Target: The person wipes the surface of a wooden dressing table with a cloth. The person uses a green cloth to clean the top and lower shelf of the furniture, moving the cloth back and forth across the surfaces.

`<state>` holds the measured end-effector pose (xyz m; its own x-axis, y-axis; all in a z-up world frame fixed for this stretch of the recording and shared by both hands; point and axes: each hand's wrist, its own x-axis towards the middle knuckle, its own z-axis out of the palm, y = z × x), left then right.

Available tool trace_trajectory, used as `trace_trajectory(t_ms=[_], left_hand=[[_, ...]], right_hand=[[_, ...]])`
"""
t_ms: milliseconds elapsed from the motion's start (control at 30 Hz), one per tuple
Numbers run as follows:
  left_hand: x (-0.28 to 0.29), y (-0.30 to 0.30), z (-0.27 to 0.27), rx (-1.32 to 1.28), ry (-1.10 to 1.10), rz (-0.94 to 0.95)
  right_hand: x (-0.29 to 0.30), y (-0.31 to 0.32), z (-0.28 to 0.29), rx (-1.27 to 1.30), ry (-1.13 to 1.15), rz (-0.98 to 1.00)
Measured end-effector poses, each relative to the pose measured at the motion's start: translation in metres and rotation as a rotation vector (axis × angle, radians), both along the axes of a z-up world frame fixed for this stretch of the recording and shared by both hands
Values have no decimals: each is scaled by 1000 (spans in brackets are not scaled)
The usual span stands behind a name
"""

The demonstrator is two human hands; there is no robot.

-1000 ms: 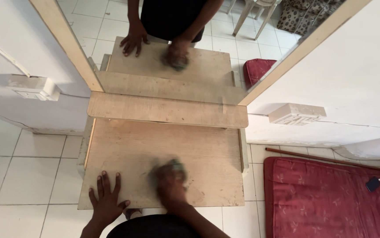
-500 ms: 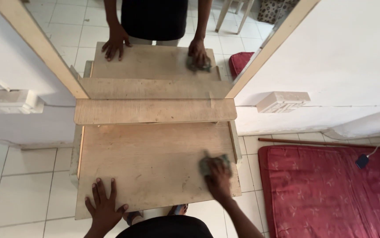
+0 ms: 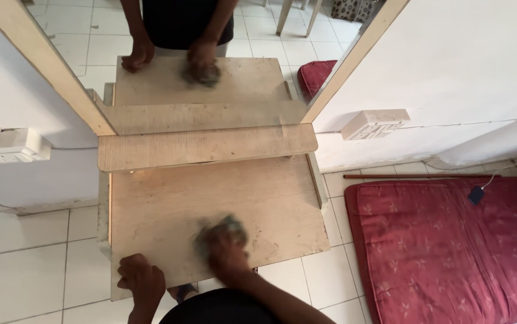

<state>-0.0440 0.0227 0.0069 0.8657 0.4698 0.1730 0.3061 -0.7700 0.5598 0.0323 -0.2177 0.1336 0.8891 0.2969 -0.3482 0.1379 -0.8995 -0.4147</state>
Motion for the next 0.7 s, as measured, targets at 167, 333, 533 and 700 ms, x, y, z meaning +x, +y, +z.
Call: trace_trajectory(t_ms=[167, 333, 533, 700], left_hand=[[16, 7, 39, 141, 275, -159], [26, 19, 70, 96, 427, -249], [16, 21, 76, 87, 289, -314], [10, 21, 86, 92, 179, -306]], right_hand=[[1, 1, 42, 315, -88, 459], [13, -95, -50, 153, -144, -211], [16, -146, -45, -55, -444, -677], [19, -94, -56, -113, -398, -822]])
